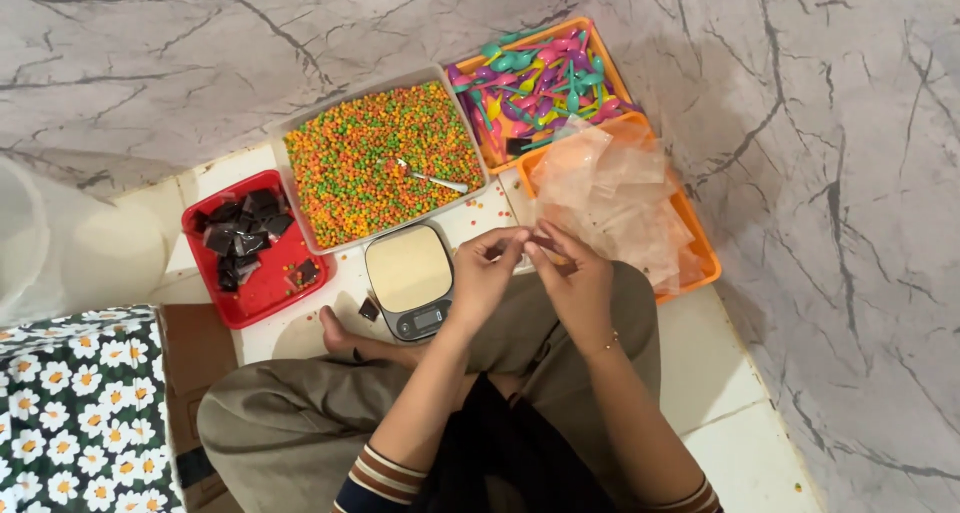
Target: The person scoops colorful sprinkles into a cup with a spoon, weighs the amount on a digital scale, and pours the sprinkles into small plastic bags, repeating these steps several times.
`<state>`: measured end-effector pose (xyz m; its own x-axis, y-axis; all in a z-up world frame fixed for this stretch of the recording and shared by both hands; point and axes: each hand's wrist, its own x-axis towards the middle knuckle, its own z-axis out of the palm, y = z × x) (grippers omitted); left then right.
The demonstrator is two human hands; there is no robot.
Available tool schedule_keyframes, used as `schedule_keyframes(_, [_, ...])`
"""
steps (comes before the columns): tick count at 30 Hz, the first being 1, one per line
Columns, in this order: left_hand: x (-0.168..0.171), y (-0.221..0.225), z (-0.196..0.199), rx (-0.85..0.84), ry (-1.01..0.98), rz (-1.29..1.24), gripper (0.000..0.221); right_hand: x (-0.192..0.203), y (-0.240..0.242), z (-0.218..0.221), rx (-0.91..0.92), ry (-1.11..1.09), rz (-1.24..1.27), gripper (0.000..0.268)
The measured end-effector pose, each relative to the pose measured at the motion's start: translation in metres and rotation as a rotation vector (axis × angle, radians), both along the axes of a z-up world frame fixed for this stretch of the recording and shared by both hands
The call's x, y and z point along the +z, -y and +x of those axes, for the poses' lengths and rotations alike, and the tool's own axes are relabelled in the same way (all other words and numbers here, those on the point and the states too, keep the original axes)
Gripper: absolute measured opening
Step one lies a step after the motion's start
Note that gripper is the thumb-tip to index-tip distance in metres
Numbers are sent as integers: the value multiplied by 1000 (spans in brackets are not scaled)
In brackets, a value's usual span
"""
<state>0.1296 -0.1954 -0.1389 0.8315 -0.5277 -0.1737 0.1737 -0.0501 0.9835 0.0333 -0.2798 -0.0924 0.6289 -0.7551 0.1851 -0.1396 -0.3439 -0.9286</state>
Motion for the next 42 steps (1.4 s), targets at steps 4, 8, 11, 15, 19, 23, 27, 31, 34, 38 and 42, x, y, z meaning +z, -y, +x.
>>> schedule_keyframes(4, [-17, 6, -16, 26, -48, 10, 9, -9, -2, -3, -135, -90, 87, 28])
schedule_keyframes(8, [-34, 7, -21, -16, -156, -39, 12, -11, 4, -11, -121, -130, 170, 20])
schedule_keyframes(11, [-20, 3, -23, -49, -281, -76, 12, -15, 8, -15, -73, -125, 233, 14])
schedule_keyframes(15, [-8, -5, -24, -85, -424, -93, 13, -16, 16, -21, -38, -116, 353, 11])
schedule_keyframes(19, [0, -7, -22, -62, -32, -10, 10, -28, 13, -20, -14, -172, 218, 25])
schedule_keyframes(23, [50, -11, -15, -174, 490, 103, 8, -43, 11, -17, 3, -189, 281, 24])
schedule_keyframes(27, [62, -13, -19, -271, 757, 214, 8, -28, 11, -12, 17, -154, -31, 19])
schedule_keyframes(31, [34, -15, -9, -248, 647, 173, 15, -41, 26, -9, 159, -97, 36, 20])
schedule_keyframes(34, [28, -15, -7, -153, 586, 154, 17, -32, 29, -4, 70, -85, 23, 16])
schedule_keyframes(38, [37, -20, 10, -276, 415, 42, 68, -37, 34, 3, 44, -36, 145, 20])
schedule_keyframes(42, [24, -16, 27, -529, 583, 187, 110, -62, 43, 5, 81, 19, 394, 18])
